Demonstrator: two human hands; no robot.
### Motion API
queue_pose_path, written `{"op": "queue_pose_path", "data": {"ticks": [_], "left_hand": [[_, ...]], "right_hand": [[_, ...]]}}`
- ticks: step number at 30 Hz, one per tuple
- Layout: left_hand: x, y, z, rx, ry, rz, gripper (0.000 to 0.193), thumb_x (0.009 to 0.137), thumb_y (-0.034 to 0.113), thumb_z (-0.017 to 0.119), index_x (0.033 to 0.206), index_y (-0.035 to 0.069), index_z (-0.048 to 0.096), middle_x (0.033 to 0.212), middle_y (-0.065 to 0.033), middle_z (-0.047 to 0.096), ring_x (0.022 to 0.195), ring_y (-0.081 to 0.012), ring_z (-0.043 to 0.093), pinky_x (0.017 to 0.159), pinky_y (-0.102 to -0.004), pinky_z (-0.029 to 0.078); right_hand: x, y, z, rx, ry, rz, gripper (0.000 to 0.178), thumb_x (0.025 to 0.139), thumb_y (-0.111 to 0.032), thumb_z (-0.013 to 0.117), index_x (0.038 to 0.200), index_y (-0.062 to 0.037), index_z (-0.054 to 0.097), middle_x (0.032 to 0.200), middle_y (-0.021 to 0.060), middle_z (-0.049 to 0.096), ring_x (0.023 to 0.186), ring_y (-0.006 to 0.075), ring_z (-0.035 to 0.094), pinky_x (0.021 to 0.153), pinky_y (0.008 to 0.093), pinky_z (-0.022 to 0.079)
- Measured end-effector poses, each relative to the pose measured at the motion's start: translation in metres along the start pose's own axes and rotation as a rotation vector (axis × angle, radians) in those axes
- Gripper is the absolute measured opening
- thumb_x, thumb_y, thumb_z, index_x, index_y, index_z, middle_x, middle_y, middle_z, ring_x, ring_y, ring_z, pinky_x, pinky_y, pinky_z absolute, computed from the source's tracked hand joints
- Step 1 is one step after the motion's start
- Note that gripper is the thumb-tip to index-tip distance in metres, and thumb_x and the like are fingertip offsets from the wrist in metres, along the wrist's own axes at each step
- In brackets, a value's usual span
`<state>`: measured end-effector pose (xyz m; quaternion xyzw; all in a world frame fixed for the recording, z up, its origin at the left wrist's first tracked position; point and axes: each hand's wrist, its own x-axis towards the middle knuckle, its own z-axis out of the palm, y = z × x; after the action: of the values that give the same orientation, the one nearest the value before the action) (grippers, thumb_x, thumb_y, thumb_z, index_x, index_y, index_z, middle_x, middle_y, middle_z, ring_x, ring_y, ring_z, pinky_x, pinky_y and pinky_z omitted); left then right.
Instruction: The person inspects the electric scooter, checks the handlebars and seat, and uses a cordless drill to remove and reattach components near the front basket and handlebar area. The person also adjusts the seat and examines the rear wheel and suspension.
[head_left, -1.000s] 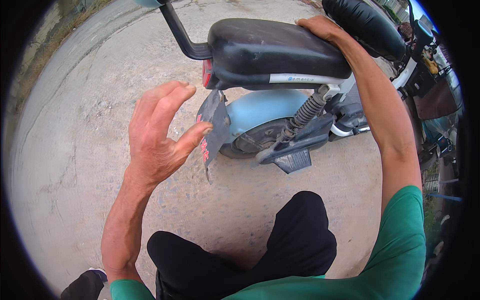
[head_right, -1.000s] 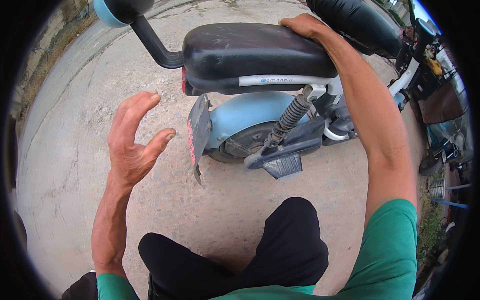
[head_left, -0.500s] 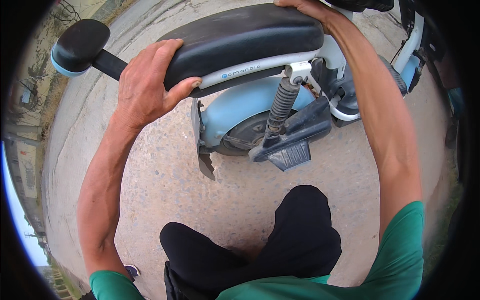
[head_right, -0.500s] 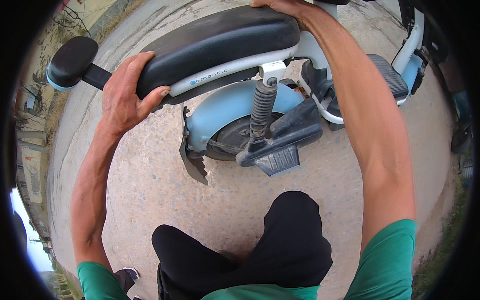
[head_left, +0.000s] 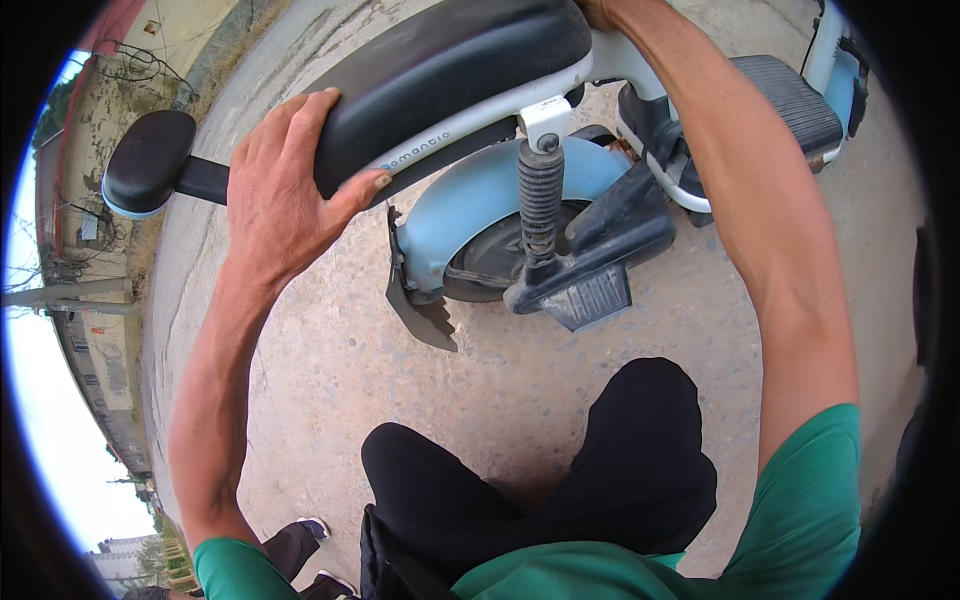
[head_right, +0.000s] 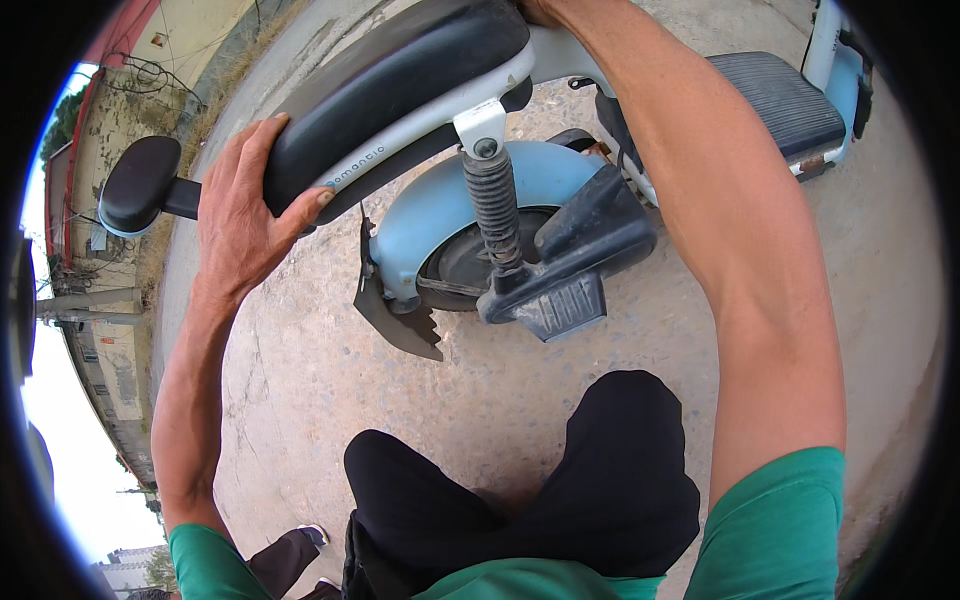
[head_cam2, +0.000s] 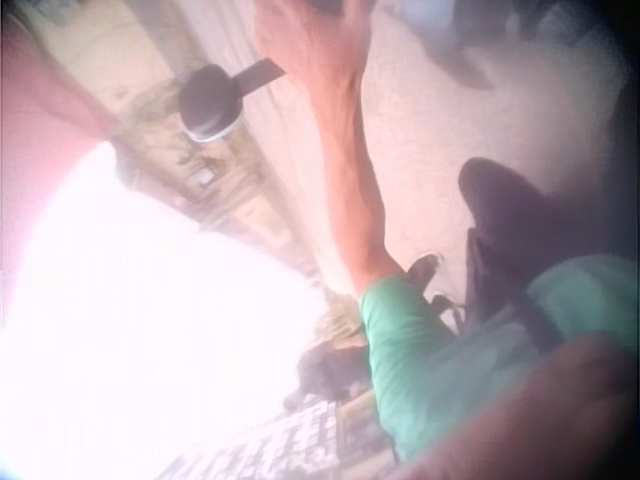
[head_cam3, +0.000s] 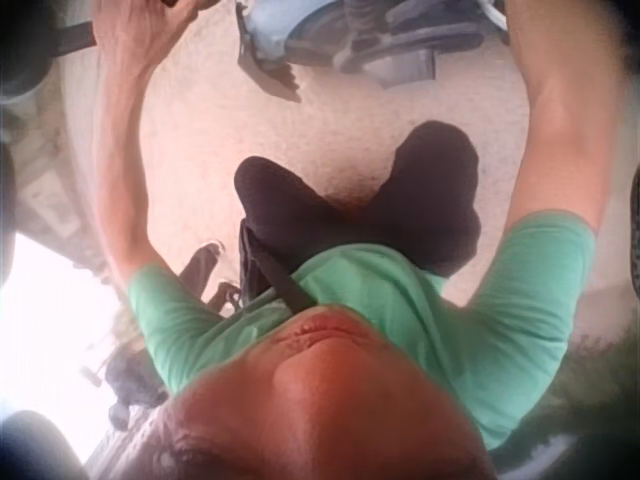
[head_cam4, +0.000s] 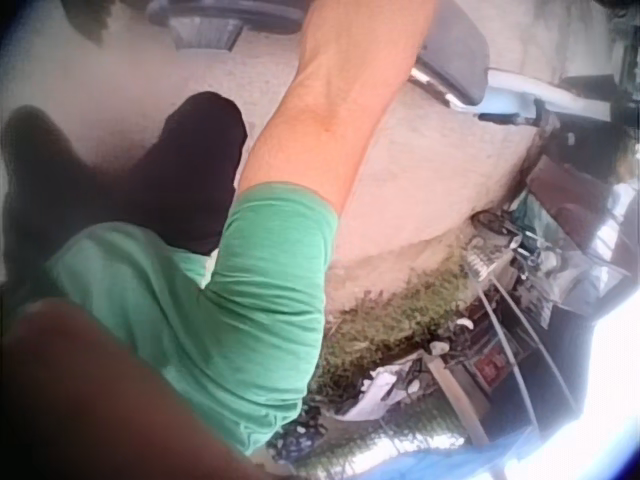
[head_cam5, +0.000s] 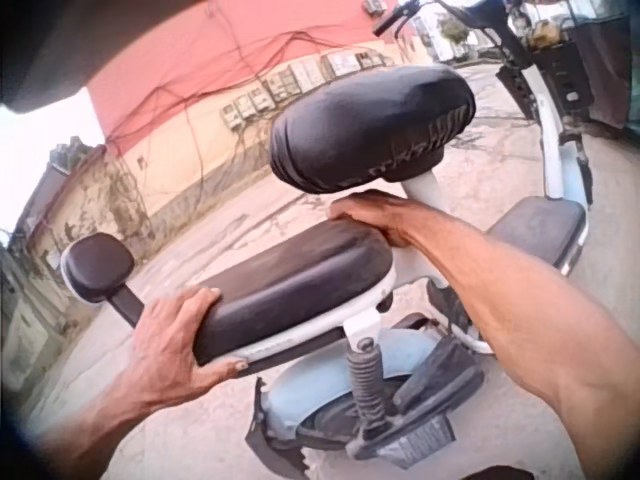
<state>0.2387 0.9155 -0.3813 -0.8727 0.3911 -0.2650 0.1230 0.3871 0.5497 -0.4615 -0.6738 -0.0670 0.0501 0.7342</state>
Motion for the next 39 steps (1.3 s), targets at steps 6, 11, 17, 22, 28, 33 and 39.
{"op": "queue_pose_path", "data": {"ticks": [6,11,17,22,28,33,39], "left_hand": [[0.090,0.053,0.001,-0.010,-0.124,0.073,0.086,0.093,0.074,0.066,0.147,0.009,0.056,0.129,-0.0219,0.067,0.109,-0.0354,0.072,0.095,-0.0472,0.059],[0.106,0.053,0.015,-0.006,-0.108,0.175,0.082,0.096,0.070,0.064,0.140,0.001,0.057,0.106,-0.0257,0.074,0.089,-0.0382,0.078,0.080,-0.0475,0.064],[0.109,0.056,0.008,-0.008,-0.134,0.145,0.076,0.095,0.066,0.067,0.138,0.003,0.060,0.107,-0.0234,0.073,0.091,-0.0379,0.076,0.082,-0.0466,0.062],[0.085,0.000,-0.021,-0.736,-0.284,-0.266,0.079,0.105,0.072,0.037,0.154,0.011,0.054,0.145,-0.0197,0.062,0.140,-0.0330,0.055,0.120,-0.0472,0.040],[0.001,-0.081,-0.114,-0.710,0.086,-0.323,0.094,0.103,0.078,0.015,0.158,0.009,0.048,0.156,-0.0176,0.055,0.150,-0.0319,0.048,0.128,-0.0479,0.032],[-0.066,-0.104,-0.124,-0.652,0.269,-0.231,0.094,0.103,0.078,0.018,0.157,0.008,0.049,0.157,-0.0174,0.055,0.148,-0.0324,0.050,0.127,-0.0488,0.035],[0.004,-0.044,0.043,-0.865,0.450,-0.308,0.068,0.113,0.053,0.034,0.150,-0.001,0.051,0.143,-0.0209,0.064,0.139,-0.0304,0.057,0.121,-0.0468,0.042]], "right_hand": [[-0.005,-0.009,0.014,0.026,-0.061,-0.061,0.032,0.094,-0.036,0.066,0.105,-0.0066,0.070,0.088,0.0077,0.072,0.073,0.0189,0.066,0.069,0.0375,0.054],[-0.011,-0.008,0.007,0.043,-0.081,-0.096,0.039,0.095,-0.040,0.064,0.113,-0.0056,0.068,0.089,0.0086,0.070,0.074,0.0195,0.065,0.070,0.0391,0.052],[-0.019,-0.012,0.008,0.032,-0.090,-0.151,0.042,0.093,-0.040,0.062,0.110,-0.0016,0.070,0.094,0.0107,0.072,0.077,0.0199,0.065,0.073,0.0383,0.052],[-0.012,-0.006,0.023,-0.003,-0.102,-0.109,0.055,0.097,-0.044,0.064,0.125,0.0028,0.069,0.114,0.0137,0.073,0.098,0.0212,0.068,0.087,0.0375,0.052],[-0.019,-0.006,0.001,-0.036,-0.024,-0.066,0.046,0.101,-0.039,0.065,0.126,-0.0005,0.067,0.112,0.0099,0.073,0.097,0.0183,0.068,0.087,0.0384,0.053],[-0.033,-0.012,0.013,0.098,-0.069,-0.105,0.047,0.100,-0.032,0.068,0.135,-0.0004,0.062,0.115,0.0095,0.072,0.100,0.0184,0.069,0.092,0.0369,0.055],[-0.002,0.004,0.013,0.149,-0.163,0.018,0.023,0.098,-0.033,0.065,0.092,-0.0116,0.070,0.083,0.0008,0.071,0.074,0.0133,0.067,0.071,0.0316,0.053]]}}
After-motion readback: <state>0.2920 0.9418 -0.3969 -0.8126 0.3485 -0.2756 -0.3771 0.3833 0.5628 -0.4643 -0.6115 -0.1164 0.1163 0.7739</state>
